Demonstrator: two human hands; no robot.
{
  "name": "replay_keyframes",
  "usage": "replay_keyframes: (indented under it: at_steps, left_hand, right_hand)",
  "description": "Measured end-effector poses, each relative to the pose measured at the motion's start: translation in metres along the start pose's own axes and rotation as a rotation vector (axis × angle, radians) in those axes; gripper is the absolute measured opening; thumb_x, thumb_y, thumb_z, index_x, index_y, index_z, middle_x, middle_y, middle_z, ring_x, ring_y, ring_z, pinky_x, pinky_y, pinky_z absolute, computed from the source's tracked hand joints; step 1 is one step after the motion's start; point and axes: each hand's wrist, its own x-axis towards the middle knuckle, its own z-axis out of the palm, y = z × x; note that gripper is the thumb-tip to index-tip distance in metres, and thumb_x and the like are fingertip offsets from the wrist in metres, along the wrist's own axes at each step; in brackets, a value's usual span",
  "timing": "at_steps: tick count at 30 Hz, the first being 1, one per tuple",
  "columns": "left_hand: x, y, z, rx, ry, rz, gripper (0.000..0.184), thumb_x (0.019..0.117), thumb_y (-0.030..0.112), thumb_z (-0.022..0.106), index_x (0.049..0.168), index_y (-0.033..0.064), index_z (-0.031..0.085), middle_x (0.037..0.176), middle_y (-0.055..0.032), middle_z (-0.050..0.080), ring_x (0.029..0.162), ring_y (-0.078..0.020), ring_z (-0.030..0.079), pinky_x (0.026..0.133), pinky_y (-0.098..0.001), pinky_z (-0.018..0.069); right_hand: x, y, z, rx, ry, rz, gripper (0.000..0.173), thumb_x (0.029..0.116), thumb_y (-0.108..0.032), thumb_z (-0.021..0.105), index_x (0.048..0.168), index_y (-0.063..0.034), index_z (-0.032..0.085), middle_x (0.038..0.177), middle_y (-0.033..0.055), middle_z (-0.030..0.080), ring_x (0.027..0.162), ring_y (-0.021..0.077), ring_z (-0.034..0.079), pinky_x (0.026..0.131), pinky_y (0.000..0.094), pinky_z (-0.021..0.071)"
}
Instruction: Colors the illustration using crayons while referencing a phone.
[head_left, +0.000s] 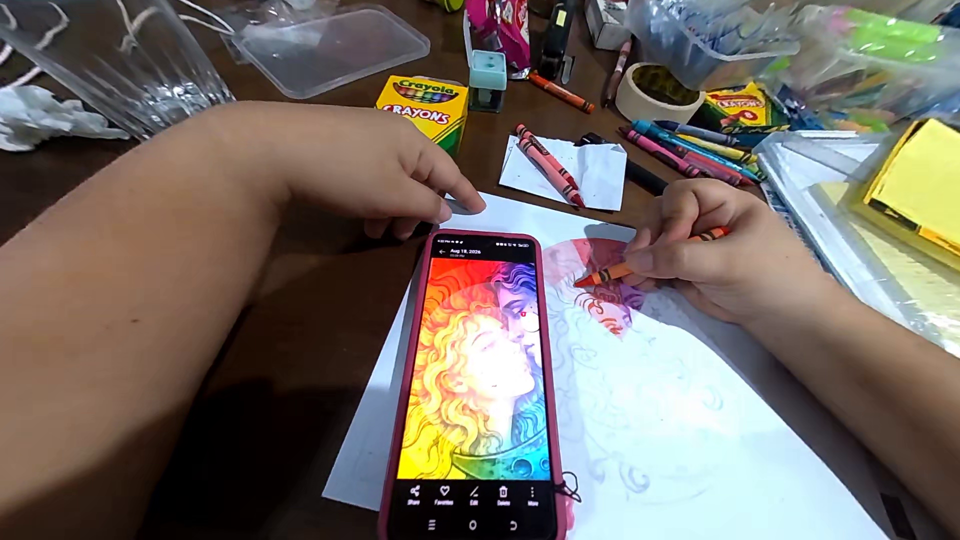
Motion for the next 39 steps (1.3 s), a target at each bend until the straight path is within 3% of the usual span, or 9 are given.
replay_keyframes:
  at_steps: [5, 27, 39]
  left_hand:
    - [-0.0006, 0.0024, 0.0000, 0.000, 0.000, -0.028, 0.030, 0.1050, 0.013, 0.054, 0.129, 0.0183, 0.072, 0.075, -0.0002, 0.070, 0.053, -0.0054, 0.057, 0.049, -0.0192, 0.0464]
    - [0.0004, -0.0009, 0.0006, -0.042, -0.006, -0.038, 0.032, 0.1049, 0.011, 0.053, 0.130, 0.0179, 0.071, 0.070, 0.0006, 0.067, 0.050, -0.0035, 0.053, 0.045, -0.0165, 0.0411]
    - [0.0007, -0.0003, 0.0002, -0.035, -0.018, -0.034, 0.031, 0.1052, 0.013, 0.053, 0.130, 0.0173, 0.071, 0.072, -0.0002, 0.068, 0.051, -0.0044, 0.054, 0.046, -0.0182, 0.0432]
  right_hand:
    - [0.0006, -0.0008, -0.0012, -0.014, -0.008, 0.016, 0.032, 0.0753, 0.005, 0.071, 0.070, -0.0212, 0.054, 0.070, -0.0071, 0.066, 0.058, 0.0015, 0.063, 0.053, 0.0178, 0.0563]
    - [0.0036, -0.0006, -0.0046, 0.022, -0.051, 0.022, 0.031, 0.0744, 0.006, 0.072, 0.070, -0.0203, 0.055, 0.069, -0.0057, 0.065, 0.058, 0.0019, 0.063, 0.053, 0.0173, 0.0562]
    - [0.0043, -0.0004, -0.0053, 0.025, -0.061, 0.020, 0.032, 0.0738, 0.006, 0.071, 0.070, -0.0209, 0.054, 0.068, -0.0064, 0.064, 0.058, 0.0017, 0.063, 0.054, 0.0173, 0.0562]
